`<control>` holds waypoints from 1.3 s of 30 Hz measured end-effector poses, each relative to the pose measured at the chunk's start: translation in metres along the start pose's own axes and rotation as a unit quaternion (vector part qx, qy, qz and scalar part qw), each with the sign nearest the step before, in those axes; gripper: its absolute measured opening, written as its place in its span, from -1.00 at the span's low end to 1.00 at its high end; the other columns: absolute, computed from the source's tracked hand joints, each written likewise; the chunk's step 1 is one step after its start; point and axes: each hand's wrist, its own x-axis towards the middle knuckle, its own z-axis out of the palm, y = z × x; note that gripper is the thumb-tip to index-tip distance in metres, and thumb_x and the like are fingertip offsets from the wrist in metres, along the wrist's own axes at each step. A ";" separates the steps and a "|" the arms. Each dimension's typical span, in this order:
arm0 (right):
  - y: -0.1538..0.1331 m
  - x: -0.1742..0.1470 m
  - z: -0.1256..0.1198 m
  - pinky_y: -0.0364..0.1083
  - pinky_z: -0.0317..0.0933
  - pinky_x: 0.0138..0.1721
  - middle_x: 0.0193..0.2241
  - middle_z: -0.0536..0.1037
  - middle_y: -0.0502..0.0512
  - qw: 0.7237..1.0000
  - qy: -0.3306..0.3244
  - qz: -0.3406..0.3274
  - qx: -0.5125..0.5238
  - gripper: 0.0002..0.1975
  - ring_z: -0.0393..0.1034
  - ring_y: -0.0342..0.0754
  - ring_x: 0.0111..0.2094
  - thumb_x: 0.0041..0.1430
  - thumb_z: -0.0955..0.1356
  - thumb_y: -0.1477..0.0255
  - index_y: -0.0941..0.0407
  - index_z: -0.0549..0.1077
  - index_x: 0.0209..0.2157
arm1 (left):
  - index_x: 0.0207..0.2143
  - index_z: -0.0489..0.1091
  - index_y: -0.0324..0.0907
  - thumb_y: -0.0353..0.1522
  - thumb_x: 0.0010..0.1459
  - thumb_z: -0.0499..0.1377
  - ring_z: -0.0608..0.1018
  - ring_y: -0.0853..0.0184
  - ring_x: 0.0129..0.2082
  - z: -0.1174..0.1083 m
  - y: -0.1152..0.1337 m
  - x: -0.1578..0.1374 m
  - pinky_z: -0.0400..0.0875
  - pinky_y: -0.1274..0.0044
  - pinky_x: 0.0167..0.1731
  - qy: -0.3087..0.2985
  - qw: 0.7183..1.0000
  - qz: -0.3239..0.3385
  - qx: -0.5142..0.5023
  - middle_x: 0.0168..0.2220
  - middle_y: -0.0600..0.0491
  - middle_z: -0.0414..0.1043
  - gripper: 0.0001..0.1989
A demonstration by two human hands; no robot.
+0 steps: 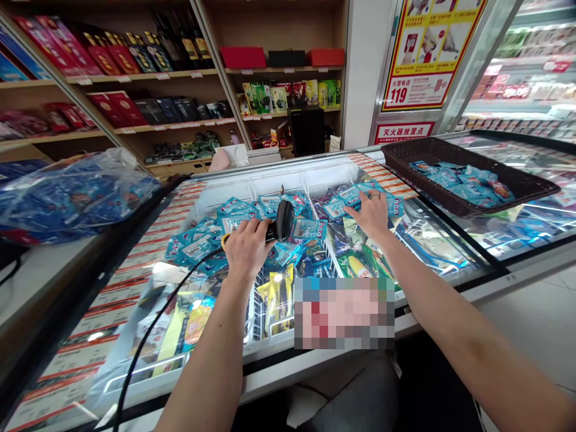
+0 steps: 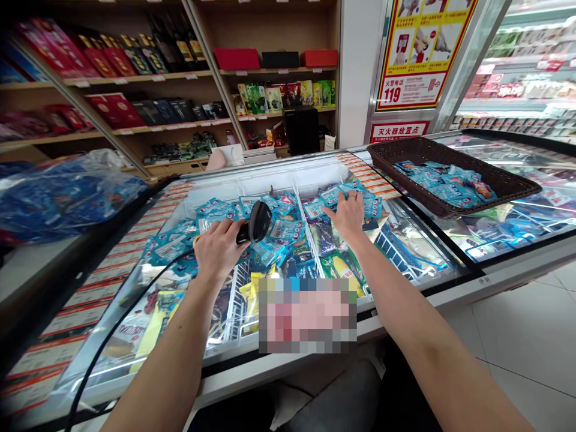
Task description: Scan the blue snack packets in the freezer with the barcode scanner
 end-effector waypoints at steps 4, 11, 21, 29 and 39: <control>-0.005 -0.004 -0.010 0.24 -0.02 -0.05 0.06 0.22 0.48 0.999 0.043 0.005 -0.012 -0.37 0.01 0.34 0.06 0.11 0.22 0.03 0.29 0.36 -0.03 | -0.08 0.34 -0.12 -0.19 0.10 0.09 0.39 0.13 -0.19 0.000 0.001 0.000 0.20 0.39 -0.31 0.002 1.000 -0.005 -0.004 -0.24 -0.08 0.39 -0.65; -0.037 -0.012 -0.016 0.10 0.02 -0.04 -0.09 0.41 0.20 0.979 -0.053 -0.191 0.046 -0.55 0.15 0.14 -0.04 0.21 0.17 0.12 0.09 0.42 -0.04 | -0.07 0.33 -0.12 -0.19 0.11 0.09 0.38 0.13 -0.19 0.000 0.001 0.001 0.20 0.39 -0.30 0.000 1.000 -0.007 0.002 -0.24 -0.07 0.39 -0.65; -0.052 -0.022 -0.011 0.11 0.02 -0.04 -0.11 0.46 0.17 0.939 -0.159 -0.304 0.026 -0.37 0.17 0.14 -0.04 0.13 0.17 -0.02 0.07 0.28 0.10 | -0.06 0.33 -0.13 -0.21 0.11 0.09 0.39 0.13 -0.16 -0.002 0.002 0.001 0.23 0.38 -0.25 -0.016 1.000 -0.010 -0.003 -0.21 -0.09 0.39 -0.64; -0.045 -0.016 -0.001 0.06 0.09 -0.03 -0.16 0.43 0.15 0.959 -0.146 -0.208 0.126 -0.37 0.23 0.11 -0.08 -0.04 0.36 0.02 0.07 0.36 0.02 | -0.05 0.33 -0.12 -0.22 0.10 0.10 0.39 0.11 -0.14 -0.002 0.002 0.001 0.24 0.38 -0.24 -0.018 0.999 -0.013 -0.023 -0.21 -0.11 0.38 -0.64; -0.040 -0.005 -0.005 -0.06 0.26 -0.31 -0.38 0.52 0.08 0.949 -0.108 -0.030 0.295 -0.72 0.39 -0.05 -0.39 0.12 0.28 0.25 0.12 0.42 -0.21 | -0.05 0.31 -0.11 -0.25 0.08 0.11 0.39 0.12 -0.14 -0.007 0.004 0.002 0.24 0.39 -0.26 -0.003 0.999 0.011 -0.044 -0.22 -0.09 0.39 -0.64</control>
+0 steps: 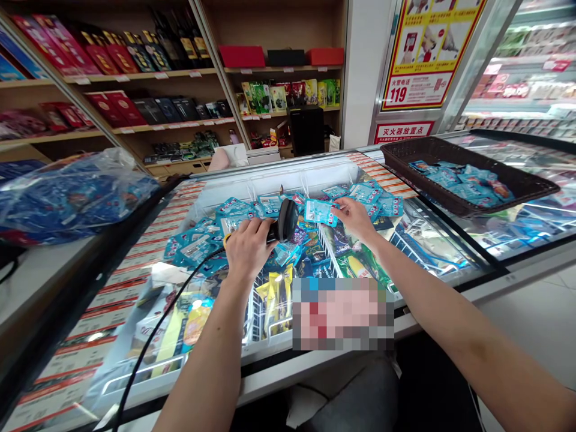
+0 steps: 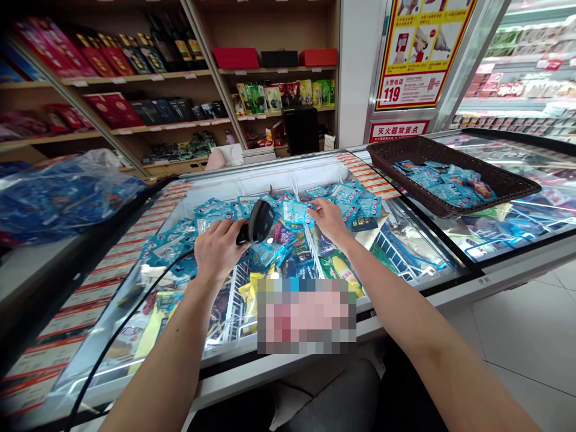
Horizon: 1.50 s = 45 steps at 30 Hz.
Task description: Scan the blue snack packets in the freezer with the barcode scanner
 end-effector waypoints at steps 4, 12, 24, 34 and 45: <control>0.003 0.003 -0.002 -0.03 0.28 -0.31 -0.37 0.52 0.10 0.999 0.036 0.009 0.023 -0.70 0.40 -0.02 -0.39 0.11 0.27 0.21 0.11 0.41 -0.21 | -0.03 0.30 -0.10 -0.25 0.07 0.13 0.40 0.13 -0.15 -0.002 0.004 0.001 0.25 0.38 -0.27 -0.007 1.000 0.028 -0.007 -0.20 -0.08 0.40 -0.62; 0.011 0.006 -0.002 -0.04 0.30 -0.35 -0.42 0.49 0.08 0.997 0.057 0.020 0.048 -0.69 0.39 -0.02 -0.41 0.10 0.26 0.19 0.11 0.38 -0.21 | -0.02 0.28 -0.09 -0.24 0.02 0.18 0.41 0.14 -0.14 -0.004 0.009 0.002 0.26 0.40 -0.32 -0.036 0.997 0.074 -0.012 -0.17 -0.06 0.40 -0.57; 0.012 0.005 -0.003 -0.03 0.28 -0.34 -0.42 0.49 0.09 0.998 0.063 0.014 0.024 -0.69 0.39 -0.01 -0.40 0.11 0.25 0.20 0.10 0.38 -0.20 | -0.03 0.28 -0.11 -0.21 0.05 0.16 0.41 0.15 -0.15 -0.003 0.010 0.002 0.26 0.40 -0.34 -0.051 0.995 0.088 0.005 -0.17 -0.06 0.39 -0.59; 0.013 0.005 -0.001 -0.03 0.28 -0.31 -0.38 0.50 0.10 0.999 0.048 0.013 -0.002 -0.67 0.40 -0.01 -0.37 0.15 0.21 0.18 0.10 0.36 -0.18 | -0.07 0.30 -0.12 -0.21 0.10 0.11 0.42 0.17 -0.18 -0.002 0.012 0.003 0.25 0.41 -0.33 -0.047 0.994 0.103 -0.009 -0.22 -0.06 0.39 -0.65; 0.017 0.006 0.002 0.00 0.27 -0.30 -0.39 0.50 0.10 0.999 0.047 0.008 -0.006 -0.64 0.39 0.01 -0.37 0.14 0.22 0.15 0.10 0.37 -0.16 | -0.11 0.32 -0.12 -0.22 0.08 0.13 0.42 0.19 -0.17 -0.004 0.015 0.003 0.26 0.43 -0.36 -0.056 0.993 0.104 -0.029 -0.23 -0.07 0.39 -0.68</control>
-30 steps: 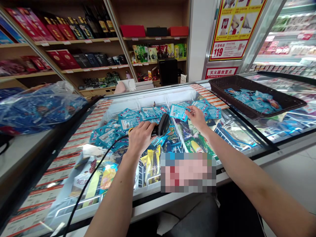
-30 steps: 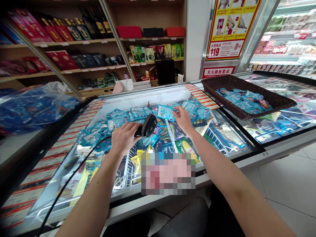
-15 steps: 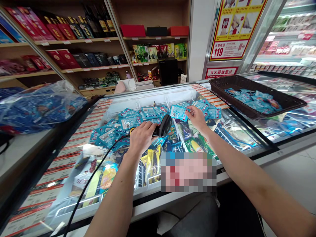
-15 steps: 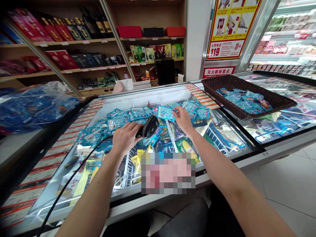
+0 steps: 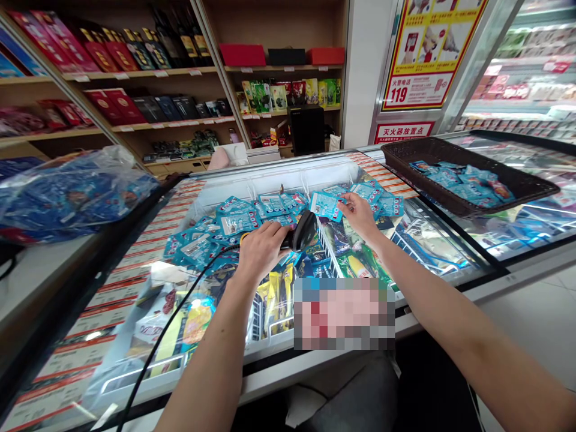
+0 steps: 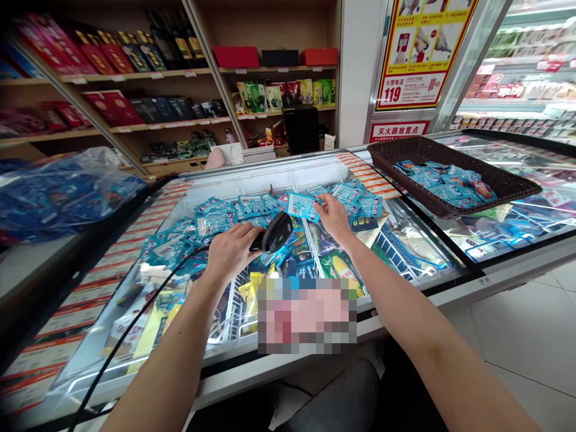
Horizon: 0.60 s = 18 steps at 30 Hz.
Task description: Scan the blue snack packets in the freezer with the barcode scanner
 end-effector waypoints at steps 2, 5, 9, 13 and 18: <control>0.000 0.000 0.000 -0.01 0.28 -0.30 -0.40 0.50 0.09 1.000 0.001 -0.001 0.001 -0.65 0.39 0.01 -0.37 0.14 0.22 0.15 0.10 0.37 -0.17 | -0.11 0.32 -0.12 -0.22 0.08 0.13 0.42 0.19 -0.16 0.000 0.000 0.000 0.25 0.44 -0.37 0.000 1.000 0.000 -0.001 -0.23 -0.07 0.39 -0.68; -0.001 0.000 0.000 -0.03 0.27 -0.31 -0.42 0.49 0.08 1.000 0.004 0.000 0.005 -0.67 0.39 -0.01 -0.39 0.13 0.23 0.17 0.11 0.37 -0.19 | -0.11 0.32 -0.12 -0.22 0.09 0.13 0.42 0.18 -0.16 0.001 0.000 0.000 0.25 0.44 -0.38 0.001 1.000 0.002 -0.001 -0.24 -0.06 0.39 -0.68; -0.004 0.000 -0.001 -0.05 0.28 -0.34 -0.45 0.48 0.06 1.000 0.005 -0.001 0.017 -0.70 0.38 -0.03 -0.43 0.13 0.25 0.20 0.11 0.37 -0.21 | -0.10 0.32 -0.12 -0.22 0.09 0.12 0.42 0.18 -0.16 0.001 -0.001 -0.001 0.23 0.44 -0.38 0.000 1.000 0.003 -0.002 -0.24 -0.06 0.40 -0.68; -0.005 0.000 -0.001 -0.03 0.28 -0.34 -0.46 0.48 0.06 1.000 -0.002 0.005 0.016 -0.69 0.38 -0.02 -0.43 0.13 0.24 0.19 0.10 0.37 -0.20 | -0.10 0.32 -0.12 -0.21 0.10 0.11 0.42 0.17 -0.16 0.001 -0.001 -0.001 0.23 0.44 -0.39 0.001 1.000 0.003 0.002 -0.23 -0.06 0.40 -0.68; 0.002 0.001 -0.007 -0.01 0.26 -0.31 -0.38 0.49 0.11 0.999 0.025 0.011 0.022 -0.61 0.38 0.00 -0.40 0.17 0.18 0.18 0.12 0.31 -0.07 | -0.06 0.30 -0.11 -0.23 0.07 0.15 0.42 0.16 -0.16 0.000 -0.003 -0.002 0.24 0.43 -0.35 0.012 1.000 -0.007 0.011 -0.21 -0.06 0.40 -0.63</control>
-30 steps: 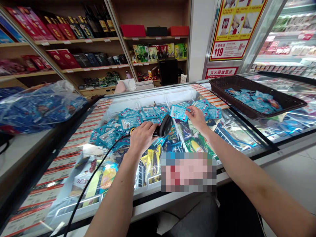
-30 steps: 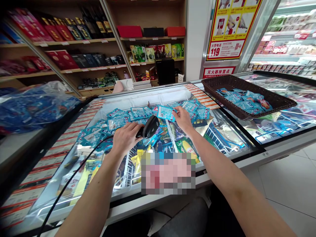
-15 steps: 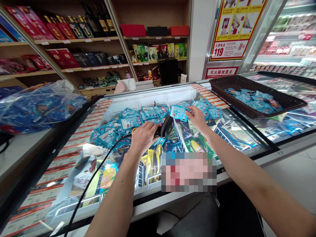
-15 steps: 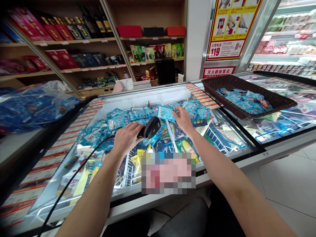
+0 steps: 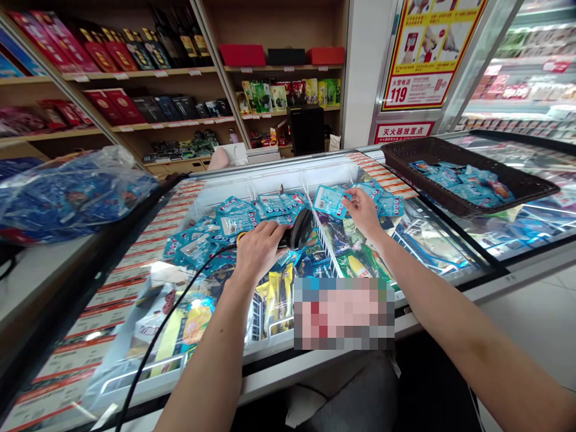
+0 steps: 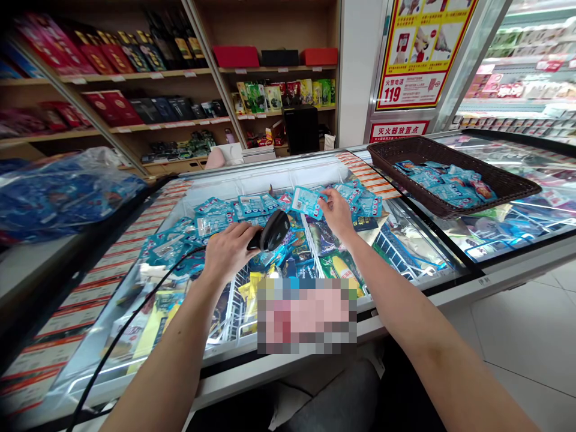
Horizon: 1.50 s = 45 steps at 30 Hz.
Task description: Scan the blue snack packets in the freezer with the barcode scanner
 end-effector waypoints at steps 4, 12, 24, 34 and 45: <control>0.009 0.004 -0.015 -0.02 0.22 -0.32 -0.39 0.47 0.10 0.996 0.059 0.014 -0.073 -0.59 0.34 -0.02 -0.43 0.23 0.11 0.20 0.12 0.29 -0.02 | -0.04 0.30 -0.10 -0.26 0.05 0.17 0.41 0.14 -0.16 -0.002 -0.006 -0.002 0.23 0.43 -0.34 0.018 0.999 -0.036 0.002 -0.20 -0.06 0.40 -0.61; 0.016 0.005 -0.023 0.07 0.14 -0.12 -0.28 0.48 0.23 0.975 0.097 0.015 -0.201 -0.59 0.30 0.10 -0.20 0.16 0.22 0.21 0.19 0.40 -0.09 | -0.05 0.30 -0.11 -0.21 0.07 0.13 0.39 0.16 -0.16 -0.004 -0.025 -0.010 0.18 0.44 -0.33 0.072 0.983 -0.165 0.045 -0.22 -0.04 0.40 -0.62; -0.003 -0.012 -0.014 0.25 -0.28 0.12 -0.03 0.43 0.14 0.931 -0.027 -0.109 -0.348 -0.63 0.14 0.13 0.02 0.24 0.16 0.22 0.04 0.49 -0.14 | -0.08 0.33 -0.12 -0.19 0.06 0.12 0.36 0.11 -0.14 -0.001 -0.039 -0.017 0.17 0.42 -0.32 0.044 0.966 -0.250 0.053 -0.21 -0.07 0.39 -0.63; -0.030 -0.013 0.005 0.16 -0.24 0.16 0.00 0.43 0.13 0.947 -0.037 -0.138 -0.289 -0.62 0.15 0.07 0.08 0.27 0.12 0.26 0.07 0.44 -0.08 | -0.05 0.32 -0.13 -0.20 0.08 0.08 0.36 0.08 -0.13 -0.008 -0.052 -0.024 0.21 0.39 -0.30 0.069 0.944 -0.319 0.039 -0.19 -0.10 0.39 -0.61; -0.079 0.023 0.114 -0.05 0.02 0.10 0.11 0.30 0.23 0.960 -0.211 -0.051 -0.178 -0.30 0.15 0.02 0.14 0.22 0.01 -0.01 0.20 0.17 0.17 | -0.06 0.32 -0.11 -0.16 0.09 0.08 0.37 0.10 -0.14 -0.010 -0.062 -0.030 0.22 0.39 -0.28 0.078 0.932 -0.353 0.032 -0.21 -0.09 0.39 -0.61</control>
